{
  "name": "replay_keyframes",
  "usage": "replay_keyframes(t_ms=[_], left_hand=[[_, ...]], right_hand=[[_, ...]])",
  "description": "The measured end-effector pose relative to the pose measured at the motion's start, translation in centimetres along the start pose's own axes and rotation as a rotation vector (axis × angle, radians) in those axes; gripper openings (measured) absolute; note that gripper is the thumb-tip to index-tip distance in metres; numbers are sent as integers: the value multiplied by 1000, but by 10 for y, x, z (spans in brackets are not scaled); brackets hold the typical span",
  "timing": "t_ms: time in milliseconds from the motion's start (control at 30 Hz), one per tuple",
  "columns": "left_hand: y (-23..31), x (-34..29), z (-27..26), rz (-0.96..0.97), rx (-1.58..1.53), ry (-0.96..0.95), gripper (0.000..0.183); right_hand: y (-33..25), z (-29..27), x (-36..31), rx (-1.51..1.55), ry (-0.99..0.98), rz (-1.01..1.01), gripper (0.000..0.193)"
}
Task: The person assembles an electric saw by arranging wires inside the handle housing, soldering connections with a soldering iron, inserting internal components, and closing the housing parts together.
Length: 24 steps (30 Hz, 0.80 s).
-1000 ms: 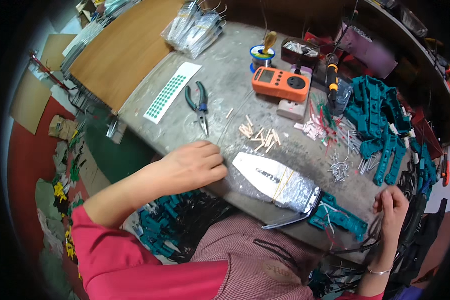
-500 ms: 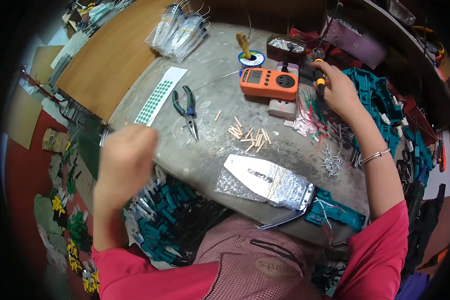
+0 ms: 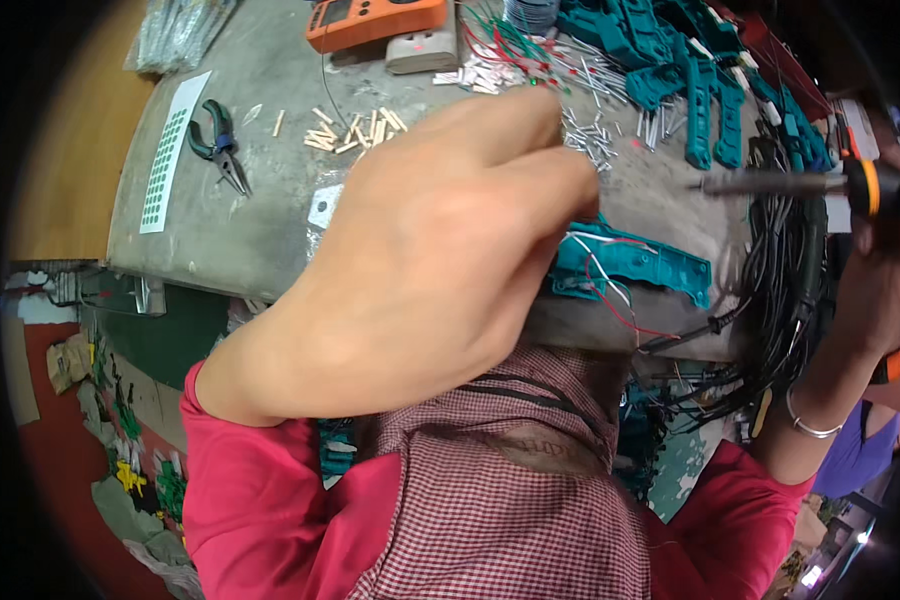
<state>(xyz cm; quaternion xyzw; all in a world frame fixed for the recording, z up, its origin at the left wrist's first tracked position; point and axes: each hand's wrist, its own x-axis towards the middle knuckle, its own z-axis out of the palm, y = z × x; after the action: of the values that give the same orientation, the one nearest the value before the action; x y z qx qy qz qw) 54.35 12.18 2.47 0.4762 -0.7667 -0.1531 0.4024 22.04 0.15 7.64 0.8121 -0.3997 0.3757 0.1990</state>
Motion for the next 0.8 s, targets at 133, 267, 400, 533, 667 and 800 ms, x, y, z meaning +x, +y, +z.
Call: replay_keyframes(t_ms=[133,267,400,533,667,800], left_hand=[[-10,12,25,123,-39,-62,16],[-16,26,48,170,5,-79,12],[-19,26,54,156,18,-83,12],[-21,30,57,158,20,-87,10],[-19,29,58,156,0,-87,8],[-22,29,60,164,0,-71,7]], right_hand=[[-30,-17,-15,827,-132,455,29],[-47,-6,-24,801,-95,678,29],[-51,8,-28,835,-31,656,29],[-45,2,-27,897,-123,683,26],[-42,9,-30,862,-94,722,28],[-48,8,-27,869,-127,724,28]])
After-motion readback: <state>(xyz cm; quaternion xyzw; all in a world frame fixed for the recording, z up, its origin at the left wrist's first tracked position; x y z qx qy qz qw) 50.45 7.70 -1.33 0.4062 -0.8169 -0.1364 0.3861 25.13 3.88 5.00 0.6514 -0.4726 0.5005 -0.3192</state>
